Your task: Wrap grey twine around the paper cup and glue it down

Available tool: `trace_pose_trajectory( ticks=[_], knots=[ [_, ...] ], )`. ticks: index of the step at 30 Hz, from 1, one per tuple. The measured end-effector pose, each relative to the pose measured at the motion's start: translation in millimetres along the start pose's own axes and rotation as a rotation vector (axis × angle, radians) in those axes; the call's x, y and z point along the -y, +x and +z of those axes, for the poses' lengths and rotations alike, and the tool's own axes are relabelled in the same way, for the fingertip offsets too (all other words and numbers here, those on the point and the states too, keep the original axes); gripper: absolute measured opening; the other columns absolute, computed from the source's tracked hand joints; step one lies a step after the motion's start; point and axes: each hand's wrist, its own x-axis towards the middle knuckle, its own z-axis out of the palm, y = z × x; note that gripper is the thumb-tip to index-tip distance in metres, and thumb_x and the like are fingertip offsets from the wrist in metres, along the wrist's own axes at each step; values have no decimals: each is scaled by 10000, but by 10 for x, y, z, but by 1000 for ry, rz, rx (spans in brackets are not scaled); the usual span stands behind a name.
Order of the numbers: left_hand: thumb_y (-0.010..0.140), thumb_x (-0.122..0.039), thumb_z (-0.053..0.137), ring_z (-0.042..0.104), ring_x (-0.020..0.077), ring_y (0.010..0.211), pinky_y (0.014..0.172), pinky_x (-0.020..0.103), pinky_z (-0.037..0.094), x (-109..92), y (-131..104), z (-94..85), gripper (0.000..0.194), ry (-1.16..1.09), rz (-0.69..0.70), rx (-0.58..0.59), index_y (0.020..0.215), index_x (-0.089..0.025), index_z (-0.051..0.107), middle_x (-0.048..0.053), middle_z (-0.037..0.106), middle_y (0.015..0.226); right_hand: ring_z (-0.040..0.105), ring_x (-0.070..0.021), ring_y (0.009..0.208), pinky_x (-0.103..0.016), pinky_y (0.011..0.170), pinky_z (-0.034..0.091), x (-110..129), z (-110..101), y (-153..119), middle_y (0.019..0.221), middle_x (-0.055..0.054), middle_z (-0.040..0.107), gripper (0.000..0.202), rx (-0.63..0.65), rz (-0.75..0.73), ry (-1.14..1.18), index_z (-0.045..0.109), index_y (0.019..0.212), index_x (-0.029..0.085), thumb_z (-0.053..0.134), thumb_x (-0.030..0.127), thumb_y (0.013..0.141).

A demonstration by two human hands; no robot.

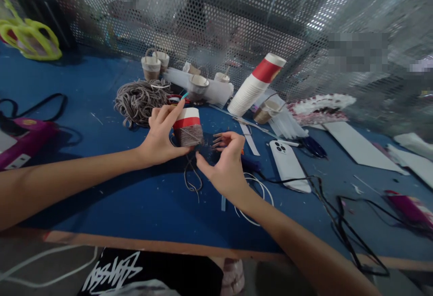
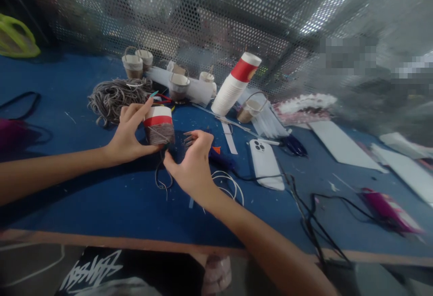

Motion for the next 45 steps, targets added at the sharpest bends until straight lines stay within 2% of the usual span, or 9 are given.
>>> trace_pose_trajectory(
  ticks=[9, 13, 19, 25, 29, 32, 37, 41, 45],
  knots=[
    [665, -568, 739, 479, 308, 1080, 1010, 493, 341, 35, -10, 24, 1021, -17, 19, 13, 1515, -251, 271, 112, 556, 1237, 491, -281, 1143, -471, 841, 542, -26, 13, 22, 1155, -123, 441, 454, -115, -339, -96, 350, 1140, 238, 562, 116, 757],
    [663, -540, 748, 464, 313, 1076, 1010, 505, 330, 28, -5, 11, 1017, -43, 39, 47, 1516, -246, 280, 114, 565, 1246, 594, -246, 955, -452, 791, 530, 22, -70, 14, 984, -70, 564, 313, -108, -349, -97, 420, 1024, 261, 508, 78, 785],
    [671, -509, 754, 476, 323, 1085, 1002, 503, 319, 5, -9, -30, 1053, -90, 55, 147, 1538, -261, 211, 123, 573, 1299, 587, -197, 757, -385, 682, 517, -6, -161, 12, 823, -22, 572, 218, -161, -346, -47, 449, 882, 262, 500, 80, 771],
    [674, -443, 761, 483, 339, 1145, 1007, 507, 322, 17, -5, -36, 1036, -192, 130, 221, 1535, -252, 216, 140, 556, 1371, 604, -149, 695, -330, 654, 520, 35, -291, 84, 785, -5, 614, 139, -5, -189, 227, 524, 817, 241, 460, 120, 797],
    [671, -392, 772, 496, 329, 1170, 1035, 502, 352, 27, 7, -41, 1022, -300, 204, 271, 1530, -226, 243, 142, 575, 1362, 536, -102, 500, -278, 504, 467, 56, -335, 176, 609, 39, 564, 134, 165, 95, 600, 517, 708, 227, 441, 117, 702],
    [677, -382, 778, 503, 325, 1186, 1066, 511, 357, 33, 20, -55, 1026, -339, 223, 315, 1534, -220, 238, 137, 581, 1366, 483, -109, 418, -274, 406, 423, 63, -377, 251, 557, 57, 531, 173, 335, 318, 875, 487, 765, 229, 457, 146, 616],
    [699, -425, 781, 515, 307, 1153, 1041, 494, 402, 53, 38, -62, 1014, -361, 245, 363, 1534, -220, 243, 145, 565, 1388, 446, -136, 418, -291, 343, 401, 79, -486, 350, 528, 58, 449, 182, 570, 441, 1074, 454, 796, 249, 493, 374, 669],
    [692, -427, 785, 511, 307, 1153, 1032, 500, 411, 63, 38, -48, 1007, -361, 246, 362, 1528, -222, 260, 143, 565, 1379, 360, -92, 394, -242, 333, 334, 87, -469, 343, 506, 101, 368, 334, 517, 459, 900, 394, 755, 266, 650, 475, 707],
    [678, -426, 793, 506, 311, 1170, 1046, 512, 403, 66, 38, -45, 999, -359, 240, 361, 1519, -241, 286, 134, 563, 1375, 327, -53, 437, -219, 393, 284, 68, -384, 277, 556, 98, 371, 382, 328, 235, 569, 398, 693, 239, 760, 357, 721]
  ],
)
